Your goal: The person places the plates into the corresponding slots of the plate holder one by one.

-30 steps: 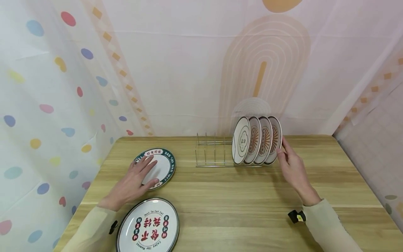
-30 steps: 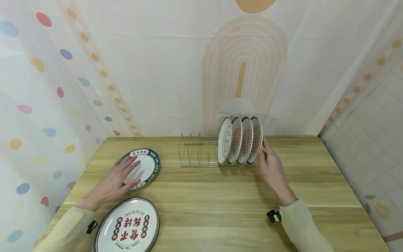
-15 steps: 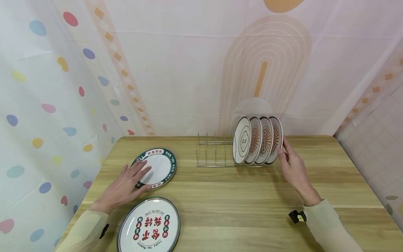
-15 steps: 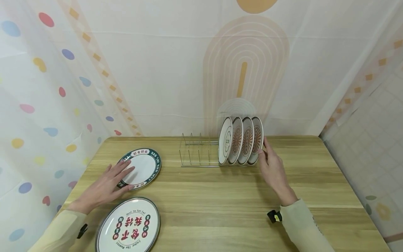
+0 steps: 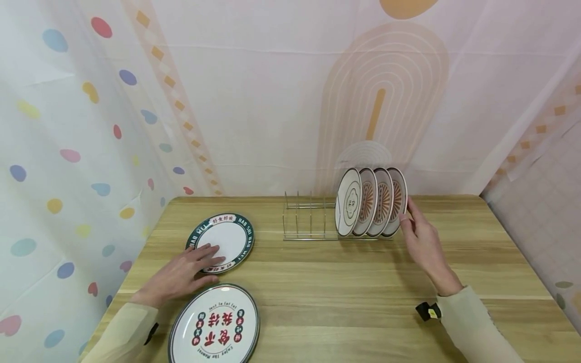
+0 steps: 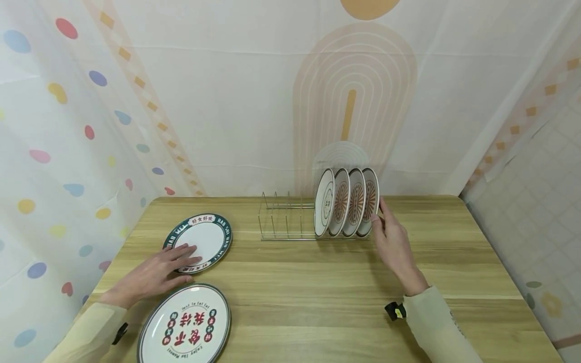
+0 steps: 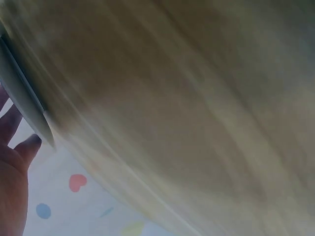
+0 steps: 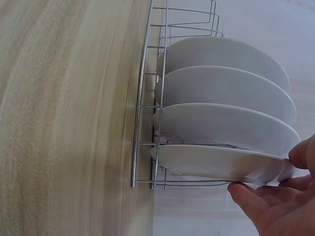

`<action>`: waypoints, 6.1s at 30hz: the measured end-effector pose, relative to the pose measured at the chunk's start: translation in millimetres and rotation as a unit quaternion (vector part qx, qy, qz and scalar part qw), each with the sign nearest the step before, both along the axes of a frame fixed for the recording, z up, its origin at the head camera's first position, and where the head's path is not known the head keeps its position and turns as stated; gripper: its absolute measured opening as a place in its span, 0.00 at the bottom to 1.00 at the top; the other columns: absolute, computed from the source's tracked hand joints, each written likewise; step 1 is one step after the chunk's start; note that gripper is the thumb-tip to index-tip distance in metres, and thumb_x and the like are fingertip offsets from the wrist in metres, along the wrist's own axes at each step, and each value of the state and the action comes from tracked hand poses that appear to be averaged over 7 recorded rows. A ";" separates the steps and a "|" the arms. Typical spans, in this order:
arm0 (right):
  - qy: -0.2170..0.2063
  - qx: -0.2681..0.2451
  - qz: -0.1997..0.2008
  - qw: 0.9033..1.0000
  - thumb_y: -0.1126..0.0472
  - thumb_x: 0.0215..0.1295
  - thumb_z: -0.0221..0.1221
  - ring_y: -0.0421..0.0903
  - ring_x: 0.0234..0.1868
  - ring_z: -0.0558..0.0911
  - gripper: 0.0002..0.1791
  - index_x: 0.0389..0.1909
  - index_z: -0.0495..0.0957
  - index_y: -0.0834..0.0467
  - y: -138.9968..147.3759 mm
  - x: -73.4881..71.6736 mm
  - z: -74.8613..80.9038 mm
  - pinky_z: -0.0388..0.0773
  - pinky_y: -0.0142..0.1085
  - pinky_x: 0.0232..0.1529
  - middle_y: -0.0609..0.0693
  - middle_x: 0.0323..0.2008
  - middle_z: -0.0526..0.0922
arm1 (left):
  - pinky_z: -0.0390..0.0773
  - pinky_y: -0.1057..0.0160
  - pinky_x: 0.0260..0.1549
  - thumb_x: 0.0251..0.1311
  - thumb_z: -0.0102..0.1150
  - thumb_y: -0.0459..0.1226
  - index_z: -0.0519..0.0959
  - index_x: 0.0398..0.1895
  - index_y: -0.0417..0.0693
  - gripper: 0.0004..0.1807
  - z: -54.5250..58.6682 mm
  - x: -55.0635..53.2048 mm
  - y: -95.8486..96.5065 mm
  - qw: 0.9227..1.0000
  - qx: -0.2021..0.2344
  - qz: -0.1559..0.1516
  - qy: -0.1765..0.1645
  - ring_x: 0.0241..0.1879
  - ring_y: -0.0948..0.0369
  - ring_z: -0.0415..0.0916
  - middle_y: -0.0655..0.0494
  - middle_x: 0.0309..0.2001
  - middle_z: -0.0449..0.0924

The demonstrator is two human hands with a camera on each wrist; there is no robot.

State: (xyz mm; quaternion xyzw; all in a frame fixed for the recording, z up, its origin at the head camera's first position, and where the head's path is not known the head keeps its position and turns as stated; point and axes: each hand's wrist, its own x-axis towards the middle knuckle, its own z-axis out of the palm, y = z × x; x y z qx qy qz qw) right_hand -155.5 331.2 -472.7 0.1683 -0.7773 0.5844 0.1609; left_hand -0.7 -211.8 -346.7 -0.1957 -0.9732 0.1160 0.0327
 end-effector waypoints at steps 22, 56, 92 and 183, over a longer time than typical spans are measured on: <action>0.008 -0.004 0.001 1.000 0.58 0.84 0.45 0.68 0.64 0.77 0.30 0.81 0.54 0.61 -0.7 0.6 -0.1 0.74 0.59 0.62 0.67 0.74 0.64 | 0.87 0.47 0.42 0.56 0.74 0.31 0.88 0.50 0.47 0.17 11.9 8.3 19.0 0.987 0.053 -0.070 0.134 0.45 0.49 0.88 0.48 0.49 0.89; 0.004 -0.006 0.002 1.000 0.57 0.85 0.45 0.68 0.64 0.77 0.31 0.81 0.53 0.62 -0.6 0.5 -1.0 0.74 0.58 0.62 0.67 0.75 0.64 | 0.74 0.59 0.09 0.56 0.72 0.28 0.87 0.40 0.32 0.10 49.3 13.0 87.8 0.937 0.137 -0.039 0.317 0.15 0.52 0.82 0.37 0.28 0.87; -0.003 -0.020 0.004 1.000 0.58 0.84 0.46 0.68 0.62 0.78 0.31 0.82 0.53 0.61 -4.7 2.9 -1.6 0.75 0.57 0.62 0.67 0.75 0.63 | 0.86 0.71 0.33 0.67 0.67 0.30 0.85 0.45 0.26 0.11 65.7 11.7 185.2 0.673 0.683 0.144 0.244 0.32 0.66 0.88 0.60 0.30 0.90; 0.001 -0.033 0.004 0.999 0.61 0.84 0.46 0.66 0.61 0.80 0.30 0.81 0.54 0.60 -16.5 10.6 -1.8 0.80 0.54 0.57 0.66 0.75 0.64 | 0.84 0.63 0.51 0.67 0.60 0.25 0.77 0.62 0.27 0.21 -27.5 -108.6 294.2 0.678 0.722 0.094 0.101 0.56 0.42 0.83 0.32 0.56 0.81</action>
